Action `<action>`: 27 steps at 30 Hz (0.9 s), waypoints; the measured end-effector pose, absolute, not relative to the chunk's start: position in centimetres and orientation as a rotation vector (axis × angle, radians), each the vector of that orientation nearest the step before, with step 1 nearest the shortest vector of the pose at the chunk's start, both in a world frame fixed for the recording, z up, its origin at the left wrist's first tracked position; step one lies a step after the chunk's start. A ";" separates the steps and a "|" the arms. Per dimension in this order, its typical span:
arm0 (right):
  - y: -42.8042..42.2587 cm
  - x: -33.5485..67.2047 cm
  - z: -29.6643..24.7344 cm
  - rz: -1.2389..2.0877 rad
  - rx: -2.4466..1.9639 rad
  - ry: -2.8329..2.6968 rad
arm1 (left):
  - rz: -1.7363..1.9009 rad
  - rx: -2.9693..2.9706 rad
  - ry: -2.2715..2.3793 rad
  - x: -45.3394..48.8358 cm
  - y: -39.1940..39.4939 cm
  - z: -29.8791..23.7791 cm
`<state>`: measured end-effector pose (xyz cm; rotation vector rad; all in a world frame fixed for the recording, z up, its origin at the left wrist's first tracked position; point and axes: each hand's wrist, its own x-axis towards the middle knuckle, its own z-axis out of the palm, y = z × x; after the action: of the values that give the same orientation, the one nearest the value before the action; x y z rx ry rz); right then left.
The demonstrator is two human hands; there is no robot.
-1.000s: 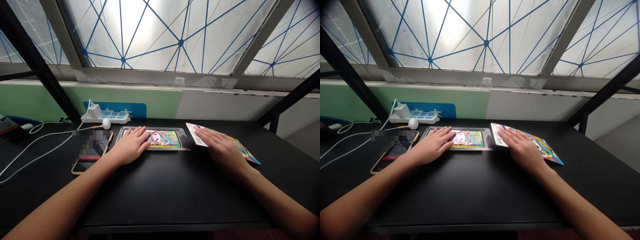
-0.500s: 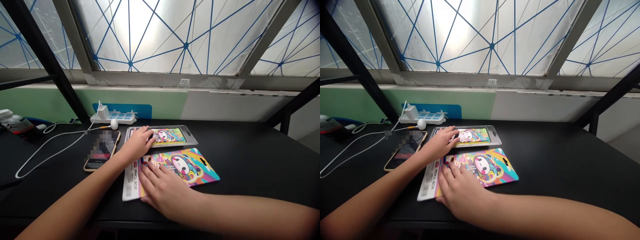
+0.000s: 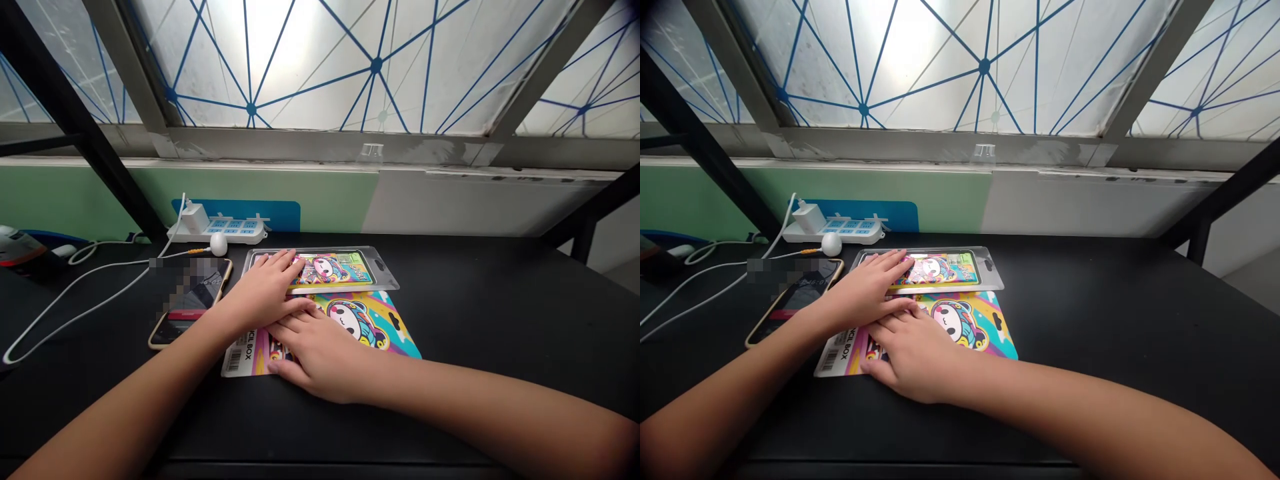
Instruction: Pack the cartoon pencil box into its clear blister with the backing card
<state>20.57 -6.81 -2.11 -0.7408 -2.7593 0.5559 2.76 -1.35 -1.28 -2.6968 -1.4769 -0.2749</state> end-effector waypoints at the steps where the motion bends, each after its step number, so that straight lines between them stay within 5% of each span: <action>1: -6.8 20.7 -2.1 0.580 -0.738 -2.761 | -0.287 -2.683 -1.464 2.8 -1.3 -1.3; 10: -6.0 21.1 -2.4 0.541 -0.722 -2.762 | -0.336 -2.617 -1.420 3.1 -1.4 -1.5; 27: -4.6 20.7 -2.9 -0.160 -0.348 -2.840 | -0.379 -2.690 -1.527 3.2 -1.3 -1.2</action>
<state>20.68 -4.63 -2.92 -0.3482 -2.8402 -0.1604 3.16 -1.34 -1.23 -2.6895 -1.5267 -0.3793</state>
